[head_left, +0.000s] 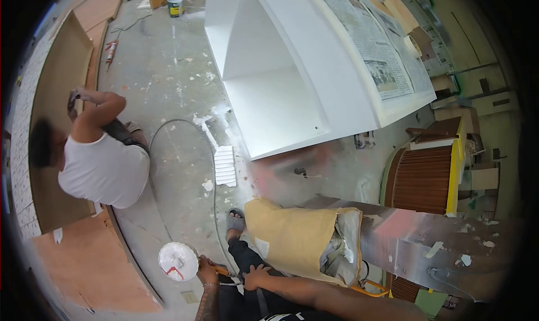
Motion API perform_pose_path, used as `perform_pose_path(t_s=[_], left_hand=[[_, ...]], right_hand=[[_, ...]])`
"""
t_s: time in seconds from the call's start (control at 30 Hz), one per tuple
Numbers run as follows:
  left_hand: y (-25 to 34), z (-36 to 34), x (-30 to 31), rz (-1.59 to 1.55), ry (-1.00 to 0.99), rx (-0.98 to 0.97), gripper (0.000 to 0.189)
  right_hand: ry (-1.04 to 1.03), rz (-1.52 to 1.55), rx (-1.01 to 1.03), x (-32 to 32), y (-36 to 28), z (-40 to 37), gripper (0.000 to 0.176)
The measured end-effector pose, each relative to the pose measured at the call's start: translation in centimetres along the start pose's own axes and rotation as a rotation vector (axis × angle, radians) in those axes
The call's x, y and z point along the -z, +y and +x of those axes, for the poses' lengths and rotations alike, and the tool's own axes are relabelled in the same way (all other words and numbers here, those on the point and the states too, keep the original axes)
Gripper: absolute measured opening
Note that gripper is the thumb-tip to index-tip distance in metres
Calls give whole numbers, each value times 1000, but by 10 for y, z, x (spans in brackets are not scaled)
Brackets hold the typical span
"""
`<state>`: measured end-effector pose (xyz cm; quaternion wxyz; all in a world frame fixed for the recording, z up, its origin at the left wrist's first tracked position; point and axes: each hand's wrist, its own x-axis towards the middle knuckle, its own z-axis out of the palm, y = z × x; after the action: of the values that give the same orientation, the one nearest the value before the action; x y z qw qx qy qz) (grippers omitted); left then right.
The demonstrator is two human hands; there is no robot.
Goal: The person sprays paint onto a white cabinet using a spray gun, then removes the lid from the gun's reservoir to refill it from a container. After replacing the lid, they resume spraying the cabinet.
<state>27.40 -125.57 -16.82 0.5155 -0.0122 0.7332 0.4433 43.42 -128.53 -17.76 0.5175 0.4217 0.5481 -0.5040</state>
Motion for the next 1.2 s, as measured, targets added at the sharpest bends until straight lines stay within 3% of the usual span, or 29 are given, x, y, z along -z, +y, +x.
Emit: perform_pose_path(t_s=[0.17, 0.23, 0.43, 0.73, 0.93, 1.03, 1.1, 1.2], left_hand=[[-13, 9, -12, 6, 38, 2, 27], [-11, 7, -17, -34, 44, -32, 12], [1, -3, -19, 60, 43, 11, 11], [-11, 0, -14, 36, -27, -68, 22], [4, -19, -8, 261, -138, -164, 30], [9, -27, -7, 154, -105, -125, 29], [5, -23, 0, 132, -92, -103, 27], [-3, -18, 12, 131, -87, -109, 25]], right_hand=[[5, -16, 9, 6, 18, 7, 68], [4, -8, 25, 15, 25, 4, 68], [-29, 103, 82, 28, 41, 8, 67], [-12, 181, 154, 31, 48, 31, 66], [19, 207, 379, 18, 61, 88, 62], [22, 129, 543, 19, 63, 103, 59], [-19, -109, 638, 29, 63, 96, 59], [-22, 32, 561, 37, 61, 77, 62]])
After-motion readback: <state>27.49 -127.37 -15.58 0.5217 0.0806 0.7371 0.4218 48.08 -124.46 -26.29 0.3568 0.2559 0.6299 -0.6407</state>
